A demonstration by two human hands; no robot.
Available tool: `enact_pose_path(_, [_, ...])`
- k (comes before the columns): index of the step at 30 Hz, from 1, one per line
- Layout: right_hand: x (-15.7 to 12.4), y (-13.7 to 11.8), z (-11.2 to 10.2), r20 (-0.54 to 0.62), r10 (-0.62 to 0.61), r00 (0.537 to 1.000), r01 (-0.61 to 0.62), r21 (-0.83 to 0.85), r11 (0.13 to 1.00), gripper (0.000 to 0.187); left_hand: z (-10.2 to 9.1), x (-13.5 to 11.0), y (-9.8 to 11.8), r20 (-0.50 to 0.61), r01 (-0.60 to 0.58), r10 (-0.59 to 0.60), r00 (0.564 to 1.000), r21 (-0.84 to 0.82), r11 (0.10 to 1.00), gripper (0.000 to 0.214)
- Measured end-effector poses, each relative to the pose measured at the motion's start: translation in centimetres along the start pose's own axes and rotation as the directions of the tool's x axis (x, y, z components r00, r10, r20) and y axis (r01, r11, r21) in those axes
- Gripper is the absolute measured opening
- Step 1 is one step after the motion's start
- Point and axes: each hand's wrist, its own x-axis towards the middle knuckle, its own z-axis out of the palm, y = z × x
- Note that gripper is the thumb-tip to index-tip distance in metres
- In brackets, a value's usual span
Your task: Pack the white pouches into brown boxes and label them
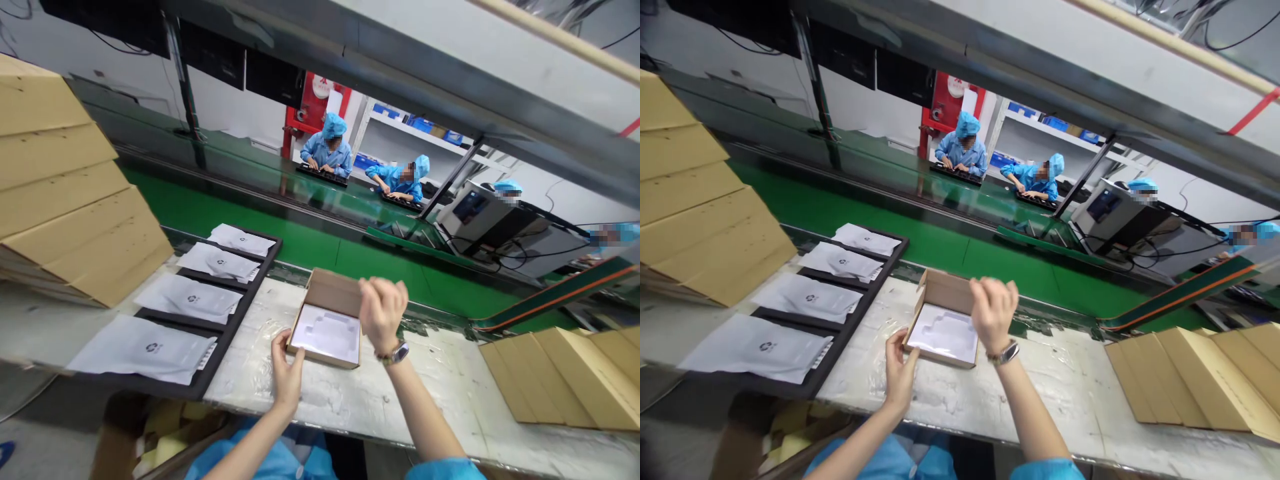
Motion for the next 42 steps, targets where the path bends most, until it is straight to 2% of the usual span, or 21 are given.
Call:
enact_pose_path(2, [-2.9,-1.6,1.3,0.191,-0.127,0.973,0.104,0.126,0.987,0.027,-0.5,0.3,0.3,0.036,-0.034,0.033,0.999,0.026,0.999,0.038])
enact_pose_path(4, [-5.7,-2.9,2.0,0.307,-0.168,0.937,0.113,0.191,0.975,0.023,-1.1,0.9,1.0,0.147,-0.128,0.108,0.983,0.13,0.983,0.033])
enact_pose_path(7, [-8.1,-2.9,2.9,0.419,-0.142,0.897,0.028,0.267,0.963,0.029,-1.5,2.7,2.6,0.374,-0.361,0.231,0.898,0.326,0.874,0.029])
enact_pose_path(8, [-8.3,-2.6,3.2,0.448,-0.13,0.884,-0.011,0.298,0.954,0.029,-1.4,3.6,3.2,0.423,-0.421,0.258,0.869,0.357,0.834,0.028])
enact_pose_path(10, [-8.5,-1.7,4.0,0.486,-0.106,0.867,-0.092,0.366,0.926,0.024,-1.1,5.4,4.1,0.473,-0.469,0.28,0.836,0.348,0.812,0.027])
enact_pose_path(13, [-8.5,-0.8,4.6,0.483,-0.054,0.874,-0.198,0.456,0.868,0.019,-0.4,8.0,4.6,0.528,-0.427,0.255,0.81,0.232,0.874,0.039])
enact_pose_path(17, [-8.7,0.2,3.6,0.388,0.097,0.916,-0.311,0.537,0.784,0.021,-0.4,10.0,4.3,0.536,-0.36,0.232,0.812,0.148,0.921,0.045])
enact_pose_path(22, [-8.9,2.0,1.7,0.277,0.297,0.914,-0.406,0.598,0.691,0.02,-0.7,10.3,4.3,0.54,-0.33,0.219,0.812,0.117,0.937,0.046])
enact_pose_path(29, [-8.7,2.2,1.1,0.259,0.35,0.9,-0.431,0.649,0.627,0.018,-0.6,10.0,4.6,0.507,-0.35,0.235,0.829,0.142,0.926,0.041])
enact_pose_path(31, [-8.6,2.0,1.0,0.256,0.354,0.9,-0.43,0.663,0.613,0.017,-1.2,9.2,4.7,0.44,-0.408,0.262,0.859,0.28,0.869,0.036])
enact_pose_path(32, [-8.6,2.0,1.0,0.254,0.356,0.899,-0.43,0.669,0.607,0.017,-1.6,8.7,4.8,0.422,-0.449,0.273,0.864,0.402,0.798,0.033])
enact_pose_path(34, [-8.5,1.9,1.0,0.252,0.363,0.897,-0.431,0.679,0.595,0.016,-2.3,7.5,5.1,0.471,-0.529,0.265,0.841,0.619,0.58,0.028])
enact_pose_path(35, [-8.5,1.8,1.0,0.252,0.366,0.896,-0.433,0.683,0.589,0.016,-2.4,7.0,5.2,0.524,-0.567,0.236,0.818,0.669,0.48,0.027])
enact_pose_path(36, [-8.4,1.8,1.0,0.252,0.369,0.894,-0.434,0.687,0.583,0.016,-2.4,6.6,5.4,0.58,-0.603,0.197,0.79,0.679,0.418,0.027])
enact_pose_path(38, [-8.4,1.7,1.1,0.251,0.377,0.892,-0.437,0.694,0.572,0.015,-1.8,6.1,5.9,0.653,-0.649,0.135,0.745,0.665,0.369,0.027])
enact_pose_path(42, [-8.3,1.6,1.2,0.242,0.394,0.887,-0.44,0.705,0.556,0.015,0.6,6.5,6.5,0.684,-0.662,0.035,0.728,0.689,0.297,0.025])
